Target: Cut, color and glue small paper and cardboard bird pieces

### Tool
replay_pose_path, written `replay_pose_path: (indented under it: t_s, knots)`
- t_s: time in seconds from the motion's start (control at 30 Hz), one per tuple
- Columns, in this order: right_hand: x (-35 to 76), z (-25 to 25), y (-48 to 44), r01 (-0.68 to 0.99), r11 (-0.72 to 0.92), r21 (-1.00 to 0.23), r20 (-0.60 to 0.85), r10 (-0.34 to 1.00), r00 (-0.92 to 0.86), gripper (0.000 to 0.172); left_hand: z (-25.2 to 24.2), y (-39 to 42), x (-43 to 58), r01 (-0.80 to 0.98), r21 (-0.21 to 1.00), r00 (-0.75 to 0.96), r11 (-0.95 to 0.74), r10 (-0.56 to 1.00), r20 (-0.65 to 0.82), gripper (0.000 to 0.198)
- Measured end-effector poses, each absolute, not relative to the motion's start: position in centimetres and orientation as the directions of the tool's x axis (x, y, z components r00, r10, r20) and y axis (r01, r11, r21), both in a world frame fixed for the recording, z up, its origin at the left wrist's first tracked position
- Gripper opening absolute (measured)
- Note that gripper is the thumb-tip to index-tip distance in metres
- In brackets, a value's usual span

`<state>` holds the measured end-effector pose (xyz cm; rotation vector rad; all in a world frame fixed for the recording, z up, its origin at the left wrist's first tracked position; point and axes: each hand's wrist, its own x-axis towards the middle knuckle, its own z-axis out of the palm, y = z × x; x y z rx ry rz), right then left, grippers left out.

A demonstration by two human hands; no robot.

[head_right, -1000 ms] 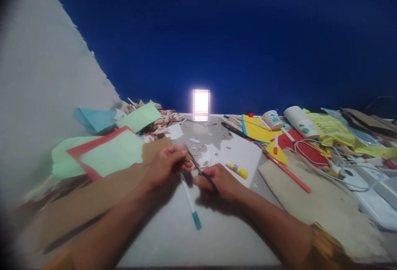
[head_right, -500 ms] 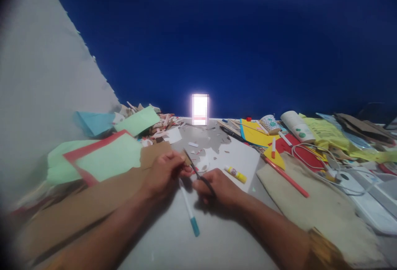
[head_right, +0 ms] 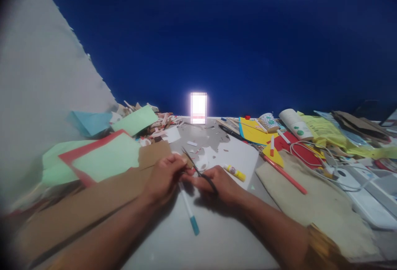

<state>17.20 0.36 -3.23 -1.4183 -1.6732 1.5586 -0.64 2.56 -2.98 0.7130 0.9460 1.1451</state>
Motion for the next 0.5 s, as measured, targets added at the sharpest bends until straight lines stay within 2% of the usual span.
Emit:
replay_pose_path:
  t_s: [0.3,0.5]
  knots:
    - [17.4,-4.0,0.5,0.363,-0.159,-0.918,-0.300,0.878,-0.372,0.065,-3.3,2.4,-0.6,-0.467,0.836,0.125,0.290,0.957,-0.262,0.028]
    - [18.5,-4.2,0.9,0.350,-0.146,-0.925,-0.296,0.855,-0.426,0.056,-2.6,2.9,-1.4,-0.344,0.898,0.209,0.275,0.955,-0.212,0.019]
